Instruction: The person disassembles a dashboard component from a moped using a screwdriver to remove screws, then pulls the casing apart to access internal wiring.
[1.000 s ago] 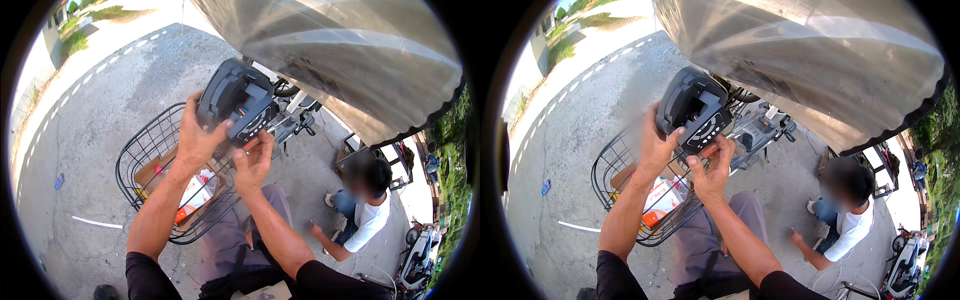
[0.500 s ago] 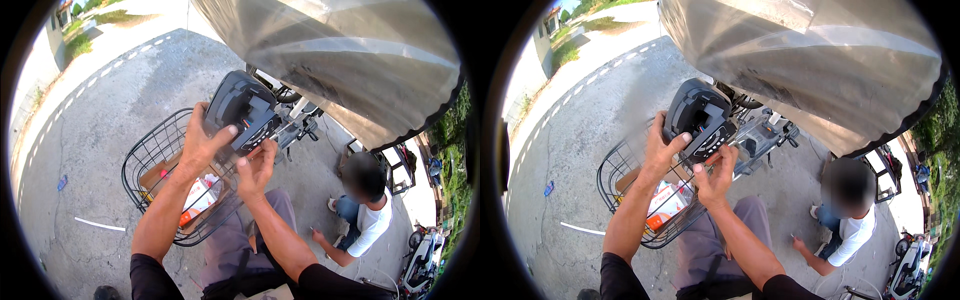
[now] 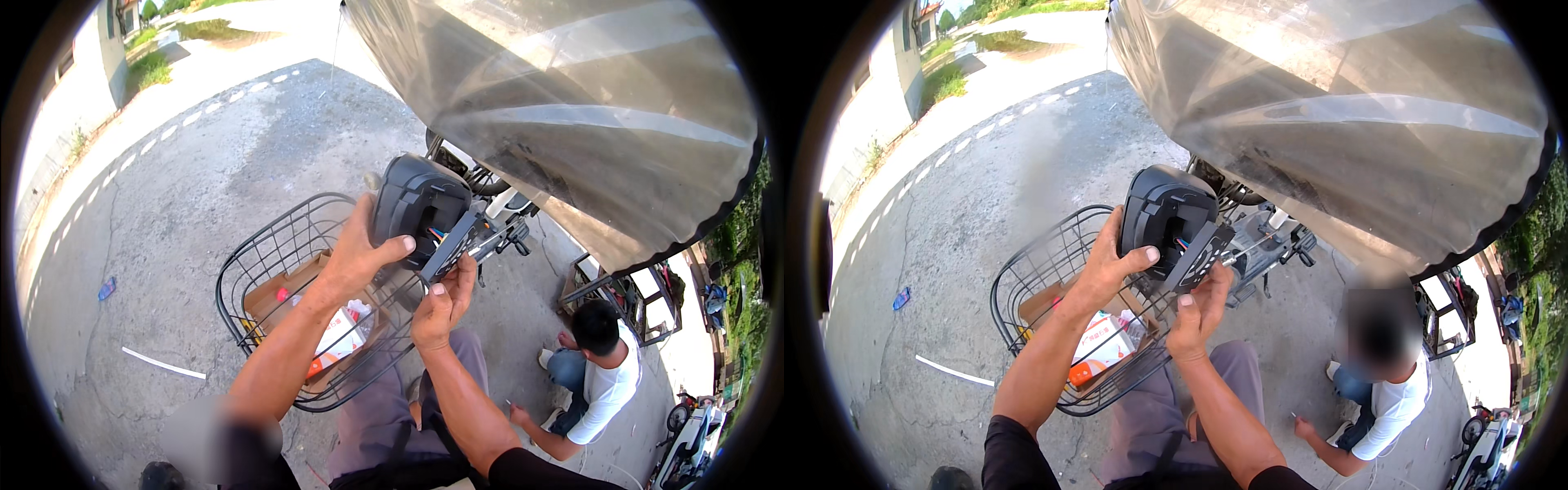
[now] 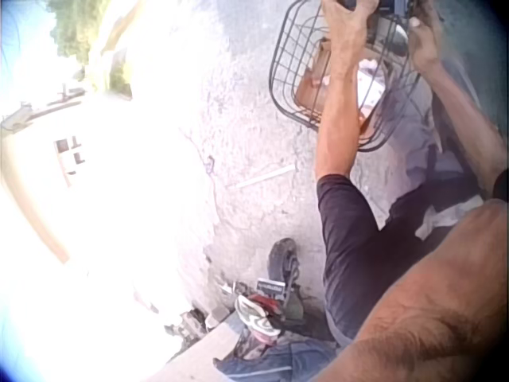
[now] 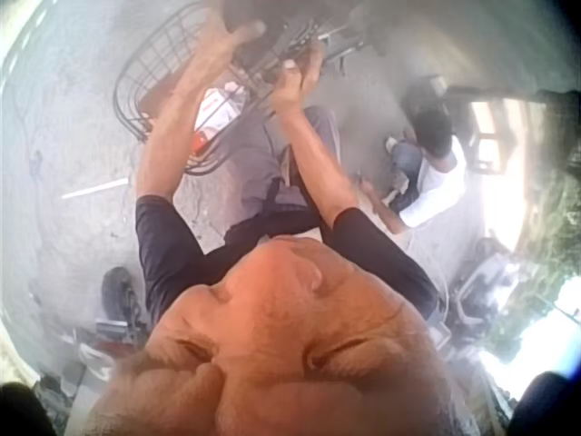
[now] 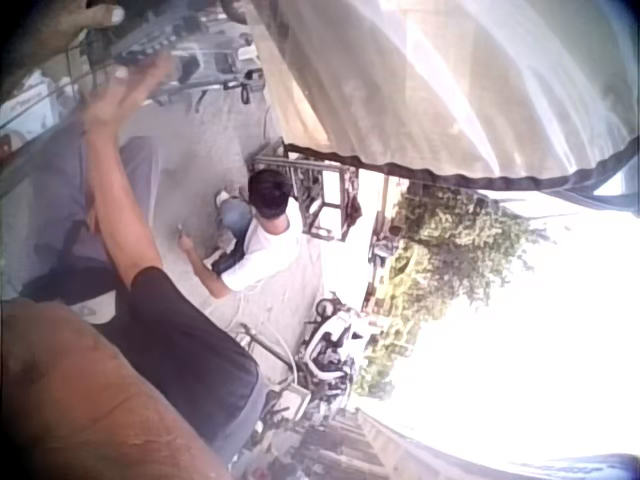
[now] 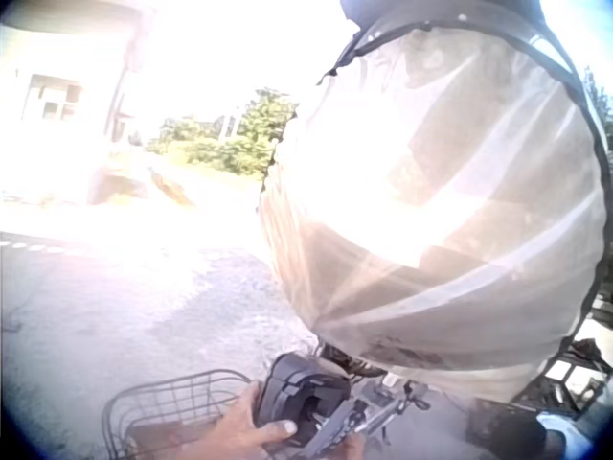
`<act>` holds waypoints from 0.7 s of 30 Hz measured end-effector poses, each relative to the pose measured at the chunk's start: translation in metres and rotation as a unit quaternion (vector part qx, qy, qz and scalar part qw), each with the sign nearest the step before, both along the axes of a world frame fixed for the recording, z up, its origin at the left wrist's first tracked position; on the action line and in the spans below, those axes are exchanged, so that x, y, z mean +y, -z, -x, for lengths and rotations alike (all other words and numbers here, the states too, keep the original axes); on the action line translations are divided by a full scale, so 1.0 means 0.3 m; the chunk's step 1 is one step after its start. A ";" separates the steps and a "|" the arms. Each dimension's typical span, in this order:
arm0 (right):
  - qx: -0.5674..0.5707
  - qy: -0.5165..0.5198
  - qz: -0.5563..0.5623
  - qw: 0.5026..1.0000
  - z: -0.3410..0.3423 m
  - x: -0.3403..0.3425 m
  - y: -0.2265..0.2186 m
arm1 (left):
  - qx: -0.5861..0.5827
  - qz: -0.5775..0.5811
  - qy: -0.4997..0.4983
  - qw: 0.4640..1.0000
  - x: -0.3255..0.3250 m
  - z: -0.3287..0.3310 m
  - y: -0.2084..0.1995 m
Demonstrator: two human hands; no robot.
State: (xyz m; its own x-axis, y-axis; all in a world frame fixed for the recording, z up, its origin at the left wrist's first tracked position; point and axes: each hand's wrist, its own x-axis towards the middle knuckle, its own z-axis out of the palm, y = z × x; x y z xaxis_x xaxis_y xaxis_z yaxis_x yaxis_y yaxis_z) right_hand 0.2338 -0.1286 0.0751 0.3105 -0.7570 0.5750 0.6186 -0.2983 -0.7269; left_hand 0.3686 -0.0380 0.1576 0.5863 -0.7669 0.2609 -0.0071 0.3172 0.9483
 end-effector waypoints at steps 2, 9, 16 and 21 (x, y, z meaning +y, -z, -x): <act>-0.002 0.001 0.000 1.000 -0.001 -0.002 0.000 | 0.014 0.010 0.005 1.000 -0.003 0.006 -0.002; 0.020 0.019 0.014 1.000 0.000 0.004 -0.002 | 0.057 0.031 -0.012 0.998 -0.017 -0.032 0.051; -0.006 -0.025 -0.070 0.997 0.004 0.014 -0.032 | -0.052 0.024 -0.074 0.996 -0.015 0.041 -0.025; -0.027 -0.023 -0.091 0.995 0.008 -0.003 -0.031 | -0.285 0.070 -0.143 0.945 -0.044 0.070 0.020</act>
